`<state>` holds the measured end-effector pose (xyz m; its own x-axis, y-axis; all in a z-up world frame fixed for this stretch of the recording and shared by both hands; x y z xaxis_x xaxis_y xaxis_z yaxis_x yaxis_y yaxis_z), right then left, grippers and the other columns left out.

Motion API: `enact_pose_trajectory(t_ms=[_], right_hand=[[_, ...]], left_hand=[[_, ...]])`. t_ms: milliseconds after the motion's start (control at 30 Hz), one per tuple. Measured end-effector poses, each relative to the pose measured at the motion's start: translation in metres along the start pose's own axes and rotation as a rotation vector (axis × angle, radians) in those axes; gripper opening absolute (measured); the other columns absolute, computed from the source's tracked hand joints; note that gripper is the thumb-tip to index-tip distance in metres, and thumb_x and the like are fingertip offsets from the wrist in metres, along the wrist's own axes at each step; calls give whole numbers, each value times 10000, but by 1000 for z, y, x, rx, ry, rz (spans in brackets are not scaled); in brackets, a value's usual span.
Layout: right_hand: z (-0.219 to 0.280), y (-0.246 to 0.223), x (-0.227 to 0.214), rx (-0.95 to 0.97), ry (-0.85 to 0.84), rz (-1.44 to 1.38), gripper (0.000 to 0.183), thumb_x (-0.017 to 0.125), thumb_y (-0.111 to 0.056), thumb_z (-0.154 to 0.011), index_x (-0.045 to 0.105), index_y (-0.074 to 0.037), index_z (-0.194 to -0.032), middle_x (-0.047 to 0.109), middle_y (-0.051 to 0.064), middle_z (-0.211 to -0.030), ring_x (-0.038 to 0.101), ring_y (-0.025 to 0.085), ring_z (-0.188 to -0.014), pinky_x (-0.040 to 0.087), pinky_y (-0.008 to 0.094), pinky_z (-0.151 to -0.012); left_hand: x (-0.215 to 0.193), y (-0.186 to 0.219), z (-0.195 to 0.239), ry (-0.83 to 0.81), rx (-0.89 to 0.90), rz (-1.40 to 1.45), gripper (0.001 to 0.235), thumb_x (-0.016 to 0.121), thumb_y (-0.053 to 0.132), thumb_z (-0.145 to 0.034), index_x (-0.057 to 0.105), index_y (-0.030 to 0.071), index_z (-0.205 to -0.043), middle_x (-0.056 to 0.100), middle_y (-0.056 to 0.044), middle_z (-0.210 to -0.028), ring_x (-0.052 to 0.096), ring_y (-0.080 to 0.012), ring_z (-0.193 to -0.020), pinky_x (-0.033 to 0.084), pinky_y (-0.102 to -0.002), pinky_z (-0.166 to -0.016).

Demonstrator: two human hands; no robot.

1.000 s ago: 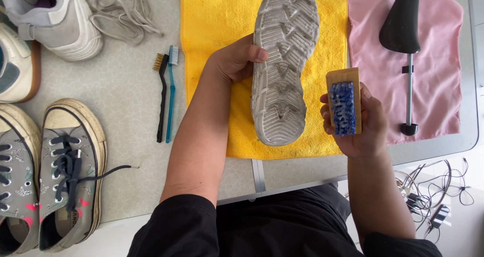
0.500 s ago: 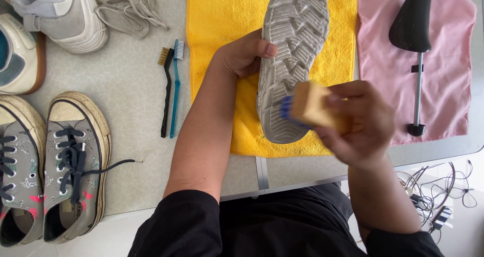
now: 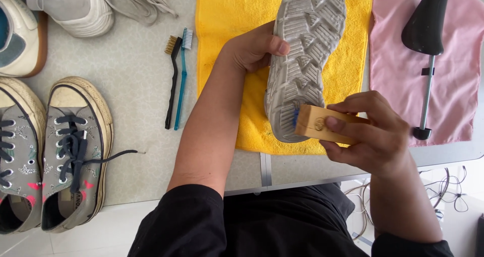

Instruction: The person scrubs the sole of a grey sneaker using a small wooden brush with blue bristles. The shoe is held over a yellow towel on a table, and the person systematically cleans the tread pattern of the sole.

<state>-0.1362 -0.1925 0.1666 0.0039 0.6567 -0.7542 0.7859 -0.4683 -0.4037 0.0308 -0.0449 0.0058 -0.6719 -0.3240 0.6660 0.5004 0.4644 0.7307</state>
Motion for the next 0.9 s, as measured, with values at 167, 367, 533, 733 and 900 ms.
enact_pose_trajectory(t_ms=[167,367,533,733,900], right_hand=[[24,14,-11,91,-1,-60,353,842,-142,-847,651,13,-1100,634,324,-1075,670,323,-890,556,325,-691],[5,23,-16,161,24,-121,329,847,-125,-803,631,63,-965,636,296,-1005,684,307,-863,558,308,-637],[-43,0,15,79,28,-104,345,854,-159,-871,690,4,-1128,642,258,-1103,680,302,-908,563,351,-725],[-42,-5,17,41,-80,-58,381,901,-156,-878,699,-12,-1168,624,239,-1115,659,315,-915,573,358,-745],[-14,0,3,31,-86,-35,364,889,-99,-862,672,13,-1132,621,291,-1084,665,310,-892,585,299,-656]], left_hand=[[2,3,-1,-24,1,-26,772,858,377,-755,546,53,-1382,679,-119,-1300,678,-291,-1209,591,-426,-1021],[10,5,-3,-58,26,44,764,887,394,-772,558,40,-1364,687,-132,-1286,686,-310,-1194,589,-454,-1038],[20,11,-2,-77,42,78,720,871,372,-794,567,27,-1347,700,-137,-1258,696,-305,-1164,588,-442,-1018],[15,10,1,-72,33,58,695,859,349,-792,574,32,-1341,697,-130,-1266,688,-300,-1182,585,-439,-1025],[4,0,-4,-45,-13,34,742,869,346,-767,559,42,-1369,692,-124,-1294,695,-294,-1195,608,-434,-1022]])
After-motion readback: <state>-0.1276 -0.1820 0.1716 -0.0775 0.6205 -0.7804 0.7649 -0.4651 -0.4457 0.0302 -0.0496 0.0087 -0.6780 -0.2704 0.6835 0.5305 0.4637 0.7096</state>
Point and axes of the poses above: each hand's wrist, its own z-axis away from the middle knuckle, its own x-axis out of the palm, y = z × x, the point moved 6 cm from there along -z, towards the middle knuckle
